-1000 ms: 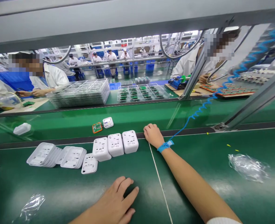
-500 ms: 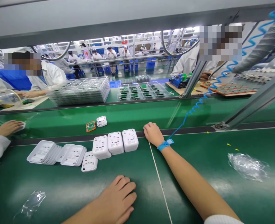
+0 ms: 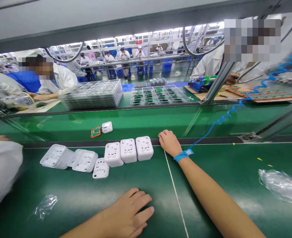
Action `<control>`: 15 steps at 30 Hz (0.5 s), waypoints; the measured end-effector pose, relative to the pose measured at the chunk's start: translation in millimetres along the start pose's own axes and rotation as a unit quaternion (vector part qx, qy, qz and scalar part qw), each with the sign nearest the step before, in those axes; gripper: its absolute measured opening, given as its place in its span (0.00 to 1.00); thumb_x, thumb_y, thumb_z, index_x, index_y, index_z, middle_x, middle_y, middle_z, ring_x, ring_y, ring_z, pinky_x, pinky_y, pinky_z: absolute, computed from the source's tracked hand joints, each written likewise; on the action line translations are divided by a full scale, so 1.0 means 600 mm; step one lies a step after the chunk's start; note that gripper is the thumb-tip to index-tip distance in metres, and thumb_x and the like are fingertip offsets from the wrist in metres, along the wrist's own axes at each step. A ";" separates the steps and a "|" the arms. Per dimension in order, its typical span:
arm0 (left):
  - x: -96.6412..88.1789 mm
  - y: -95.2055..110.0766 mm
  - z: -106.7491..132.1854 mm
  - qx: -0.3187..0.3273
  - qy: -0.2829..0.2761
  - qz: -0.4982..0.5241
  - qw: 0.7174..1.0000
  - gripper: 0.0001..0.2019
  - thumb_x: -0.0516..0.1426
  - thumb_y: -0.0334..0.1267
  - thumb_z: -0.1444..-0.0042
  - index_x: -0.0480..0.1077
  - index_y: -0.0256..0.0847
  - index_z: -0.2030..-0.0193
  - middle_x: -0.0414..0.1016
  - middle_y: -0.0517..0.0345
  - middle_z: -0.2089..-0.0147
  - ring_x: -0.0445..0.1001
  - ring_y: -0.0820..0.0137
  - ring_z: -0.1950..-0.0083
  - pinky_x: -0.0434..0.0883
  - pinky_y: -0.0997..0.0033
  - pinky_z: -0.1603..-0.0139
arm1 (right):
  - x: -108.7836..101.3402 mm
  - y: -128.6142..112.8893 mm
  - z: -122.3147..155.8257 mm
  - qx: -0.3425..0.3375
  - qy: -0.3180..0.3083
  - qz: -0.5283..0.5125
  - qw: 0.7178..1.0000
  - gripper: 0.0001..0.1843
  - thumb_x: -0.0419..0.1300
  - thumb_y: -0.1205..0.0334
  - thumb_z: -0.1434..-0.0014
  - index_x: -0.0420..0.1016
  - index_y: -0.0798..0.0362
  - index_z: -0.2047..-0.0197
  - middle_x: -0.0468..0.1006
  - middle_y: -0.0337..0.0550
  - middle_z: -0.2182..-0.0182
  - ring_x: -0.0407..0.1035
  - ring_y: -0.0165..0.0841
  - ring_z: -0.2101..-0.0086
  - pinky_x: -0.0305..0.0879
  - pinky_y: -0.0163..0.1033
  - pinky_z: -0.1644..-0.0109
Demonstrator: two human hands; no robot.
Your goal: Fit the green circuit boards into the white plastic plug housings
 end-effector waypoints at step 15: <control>-0.005 0.006 -0.002 0.021 -0.038 0.016 0.999 0.07 0.56 0.40 0.37 0.70 0.41 0.54 0.69 0.54 0.51 0.64 0.60 0.48 0.62 0.59 0.49 | 0.003 0.003 -0.001 0.001 -0.004 -0.002 1.000 0.14 0.49 0.65 0.32 0.77 0.55 0.57 0.75 0.53 0.58 0.66 0.42 0.57 0.60 0.44 0.53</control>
Point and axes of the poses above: each hand's wrist, its own z-axis away from the middle knuckle, its own x-axis out of the palm, y = z × x, the point moved 10 cm from there along -z, towards the middle knuckle
